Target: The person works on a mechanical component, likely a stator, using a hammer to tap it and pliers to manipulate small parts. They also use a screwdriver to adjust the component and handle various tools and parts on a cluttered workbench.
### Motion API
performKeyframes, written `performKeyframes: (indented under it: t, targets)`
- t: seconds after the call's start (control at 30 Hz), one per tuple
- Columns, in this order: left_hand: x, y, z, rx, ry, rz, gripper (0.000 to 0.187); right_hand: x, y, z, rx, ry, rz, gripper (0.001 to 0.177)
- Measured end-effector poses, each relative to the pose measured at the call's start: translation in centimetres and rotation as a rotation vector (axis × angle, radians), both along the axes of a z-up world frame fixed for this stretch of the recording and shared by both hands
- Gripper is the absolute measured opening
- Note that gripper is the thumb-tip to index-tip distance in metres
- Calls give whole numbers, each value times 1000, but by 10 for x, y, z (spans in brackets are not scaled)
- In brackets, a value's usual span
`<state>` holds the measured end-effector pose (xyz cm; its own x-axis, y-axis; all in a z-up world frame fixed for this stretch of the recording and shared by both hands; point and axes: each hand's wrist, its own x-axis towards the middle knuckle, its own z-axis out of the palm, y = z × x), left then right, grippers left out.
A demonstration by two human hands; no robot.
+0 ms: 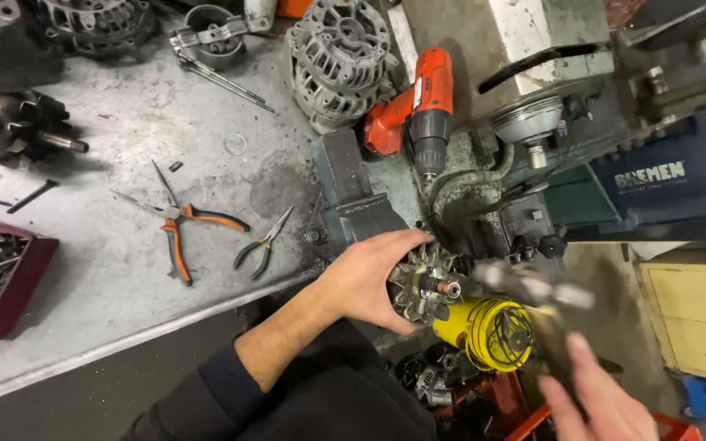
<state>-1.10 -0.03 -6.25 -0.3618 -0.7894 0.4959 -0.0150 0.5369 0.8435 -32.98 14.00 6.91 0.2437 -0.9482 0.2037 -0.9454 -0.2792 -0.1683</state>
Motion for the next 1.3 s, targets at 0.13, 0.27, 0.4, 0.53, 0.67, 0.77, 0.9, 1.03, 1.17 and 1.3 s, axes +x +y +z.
performKeyframes:
  t: [0.13, 0.27, 0.4, 0.53, 0.67, 0.77, 0.9, 1.03, 1.17, 1.3]
  targets:
    - [0, 1, -2, -14, 6, 20, 99, -8, 13, -21, -65, -2, 5, 57]
    - [-1, -5, -4, -36, 9, 11, 100, -3, 1, -16, 62, 155, 52, 60]
    - [-4, -7, -6, -39, -1, -11, 101, -8, 9, -13, -36, 23, 128, 56]
    - [1, 1, -4, -1, -4, 10, 100, -4, 19, -28, -68, -81, 25, 50]
    - [-1, -4, -2, -24, 9, -6, 100, 29, -6, -8, 21, 95, 48, 56]
    - [-2, -2, -4, -43, 21, 10, 101, -2, -17, -8, 11, 232, 415, 57]
    - [1, 1, -2, -19, 17, 16, 100, -21, -41, -17, -50, 40, 282, 53]
    - [2, 2, 3, -7, 4, -1, 104, 40, -101, -2, -11, 29, 63, 51]
    - [7, 9, 11, -7, -15, 24, 105, 37, -149, -57, 81, -86, 100, 55]
    - [23, 17, 11, -101, -41, 176, 102, 30, -184, -107, 157, -61, 116, 59]
